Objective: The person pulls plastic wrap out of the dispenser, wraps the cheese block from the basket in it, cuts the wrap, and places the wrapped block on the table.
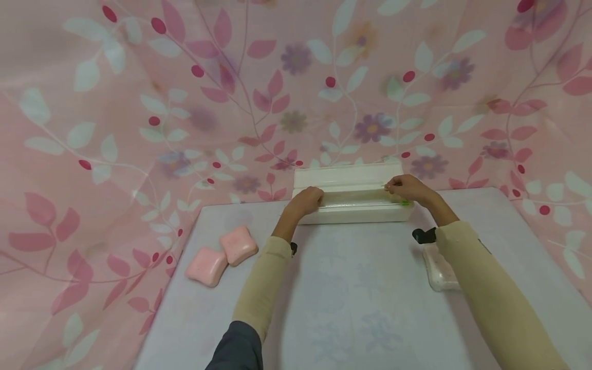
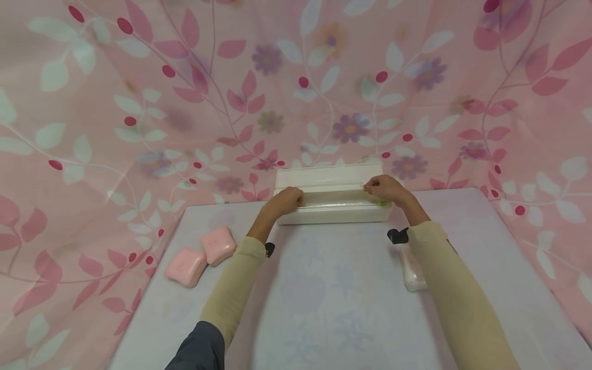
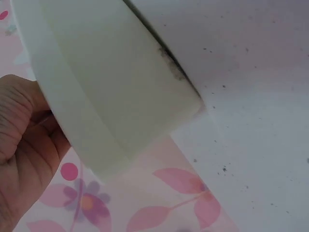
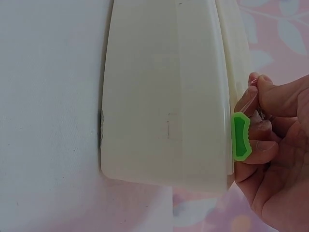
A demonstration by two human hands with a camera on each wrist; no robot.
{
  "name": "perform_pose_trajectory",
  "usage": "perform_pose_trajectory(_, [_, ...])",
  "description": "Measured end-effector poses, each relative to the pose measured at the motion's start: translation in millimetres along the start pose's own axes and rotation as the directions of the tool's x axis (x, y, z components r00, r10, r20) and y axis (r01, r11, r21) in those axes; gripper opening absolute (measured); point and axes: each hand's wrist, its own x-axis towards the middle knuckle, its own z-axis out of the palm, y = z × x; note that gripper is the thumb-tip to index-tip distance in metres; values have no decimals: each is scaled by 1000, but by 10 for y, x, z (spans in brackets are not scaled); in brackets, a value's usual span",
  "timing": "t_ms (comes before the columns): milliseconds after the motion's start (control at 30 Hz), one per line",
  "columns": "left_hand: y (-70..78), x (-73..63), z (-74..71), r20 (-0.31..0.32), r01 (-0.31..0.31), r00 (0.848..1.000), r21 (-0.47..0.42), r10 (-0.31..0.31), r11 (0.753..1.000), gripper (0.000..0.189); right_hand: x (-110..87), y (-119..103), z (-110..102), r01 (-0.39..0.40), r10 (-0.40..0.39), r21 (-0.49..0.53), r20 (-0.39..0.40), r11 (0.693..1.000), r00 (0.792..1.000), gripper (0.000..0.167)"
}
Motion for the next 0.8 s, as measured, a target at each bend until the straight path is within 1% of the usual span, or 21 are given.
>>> perform_pose_trajectory(100, [-26, -5, 4, -16, -3, 1000, 8, 4, 1000, 14, -3, 14, 2, 4, -4, 11, 7, 1000, 1000, 40])
perform_pose_trajectory(233, [-54, 13, -8, -41, -9, 999, 43, 11, 999, 10, -5, 22, 6, 15, -15, 18, 8, 1000, 1000, 38])
perform_pose_trajectory(333, [-67, 28, -13, -32, -21, 999, 52, 23, 998, 19, -1, 26, 18, 28, -28, 25, 5, 999, 1000, 37])
perform_pose_trajectory(467, [-94, 26, 1, 1, -53, 999, 18, 53, 998, 35, 2, 26, 45, 21, -22, 35, 5, 999, 1000, 37])
perform_pose_trajectory(567, [-109, 17, -1, 7, -82, 997, -2, 82, 997, 40, 1, 19, 53, 19, -20, 45, 12, 999, 1000, 37])
perform_pose_trajectory(633, [-110, 18, -10, 8, -99, 995, -10, 99, 995, 39, 1, 25, 45, 27, -28, 49, 15, 998, 999, 36])
perform_pose_trajectory(800, [-115, 43, -16, 12, -103, 995, -17, 103, 995, 27, 0, 65, 17, 34, -35, 39, 2, 999, 999, 36])
